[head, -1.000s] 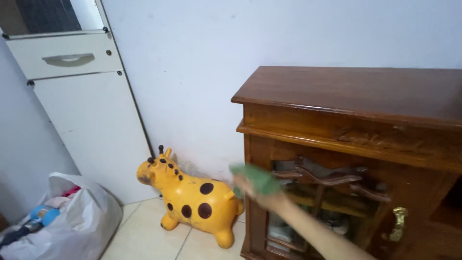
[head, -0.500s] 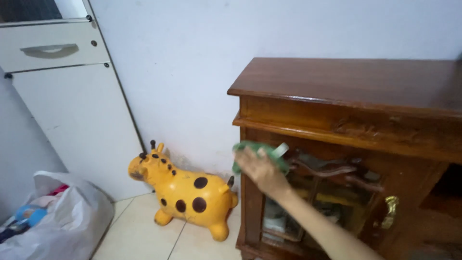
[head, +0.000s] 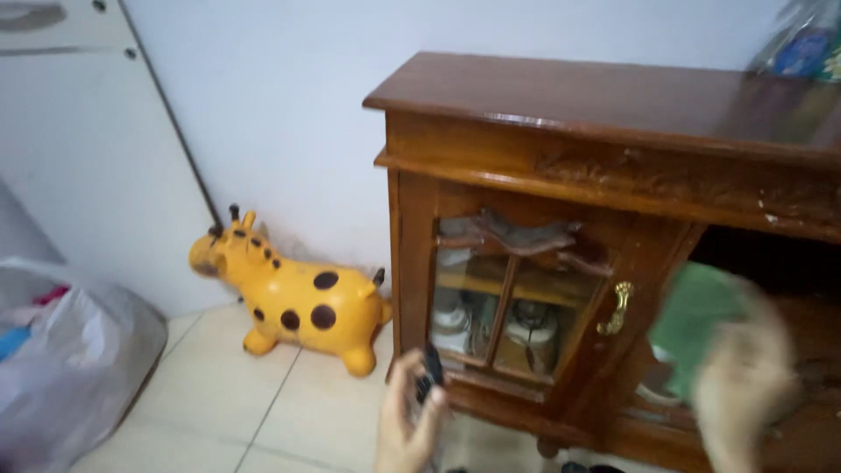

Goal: Cleaning wooden furniture using a spray bottle and a cloth.

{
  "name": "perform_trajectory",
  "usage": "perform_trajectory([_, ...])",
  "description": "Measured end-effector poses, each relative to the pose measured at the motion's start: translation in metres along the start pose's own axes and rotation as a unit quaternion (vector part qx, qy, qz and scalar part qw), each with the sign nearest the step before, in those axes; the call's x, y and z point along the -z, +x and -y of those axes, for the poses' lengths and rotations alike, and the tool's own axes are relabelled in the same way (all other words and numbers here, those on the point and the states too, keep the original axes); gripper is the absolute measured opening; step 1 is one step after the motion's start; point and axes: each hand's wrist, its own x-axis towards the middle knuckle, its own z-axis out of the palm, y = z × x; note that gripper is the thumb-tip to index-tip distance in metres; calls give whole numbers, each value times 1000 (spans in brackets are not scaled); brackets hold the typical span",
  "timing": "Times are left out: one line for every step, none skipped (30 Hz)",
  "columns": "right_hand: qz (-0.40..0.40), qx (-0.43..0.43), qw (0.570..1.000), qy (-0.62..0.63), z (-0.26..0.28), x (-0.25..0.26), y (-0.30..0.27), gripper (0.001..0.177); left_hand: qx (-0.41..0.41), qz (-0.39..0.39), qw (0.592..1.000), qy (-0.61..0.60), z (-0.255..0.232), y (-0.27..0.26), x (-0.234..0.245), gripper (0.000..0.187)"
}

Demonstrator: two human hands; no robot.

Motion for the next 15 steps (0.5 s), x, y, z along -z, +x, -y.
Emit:
perform_trajectory([-100, -67, 993, 13, 15, 15, -5, 32, -102, 12, 994, 19, -11, 1, 1, 48])
perform_trajectory([-92, -69, 993, 14, 7, 9, -2, 32, -98, 5, 995, 20, -20, -8, -2, 48])
perform_trajectory([-69, 3, 998, -13, -1, 0, -1, 34, -19, -12, 1000, 7, -31, -12, -2, 48])
perform_trajectory([-45, 74, 995, -41, -8, -10, 1, 37, 60, -28, 998, -7, -43, -16, -2, 48])
perform_trajectory([-48, 75, 995, -37, -27, -33, 8, 37, 57, -28, 998, -4, -33, -24, 1, 48])
perform_trajectory([-16, 187, 979, -79, -45, -58, 16, 43, 42, -28, 999, -7, -24, -31, 4, 48])
perform_trajectory([14, 299, 947, -120, -63, -84, 29, 50, 24, -29, 999, -11, -13, -34, 6, 49])
perform_trajectory([9, 303, 946, -117, -70, -120, 32, 50, 16, -28, 999, -10, -1, -39, 9, 49])
perform_trajectory([50, 371, 896, -238, -76, -155, 37, 51, 30, -22, 998, -44, 11, -44, 11, 51])
perform_trajectory([89, 429, 826, -355, -83, -191, 43, 53, 44, -15, 996, -78, 24, -48, 12, 54])
perform_trajectory([86, 433, 824, -355, -86, -195, 42, 53, 39, -15, 996, -80, 38, -49, 12, 54])
perform_trajectory([122, 432, 817, -362, -90, -198, 41, 56, 18, -20, 996, -83, 53, -49, 13, 55])
perform_trajectory([156, 429, 809, -370, -94, -203, 40, 59, -3, -23, 996, -84, 67, -47, 16, 56])
perform_trajectory([151, 429, 810, -371, -98, -197, 41, 59, -7, -20, 996, -83, 74, -42, 17, 56])
perform_trajectory([148, 466, 801, -344, -104, -186, 39, 59, 23, -13, 995, -96, 83, -42, 15, 59])
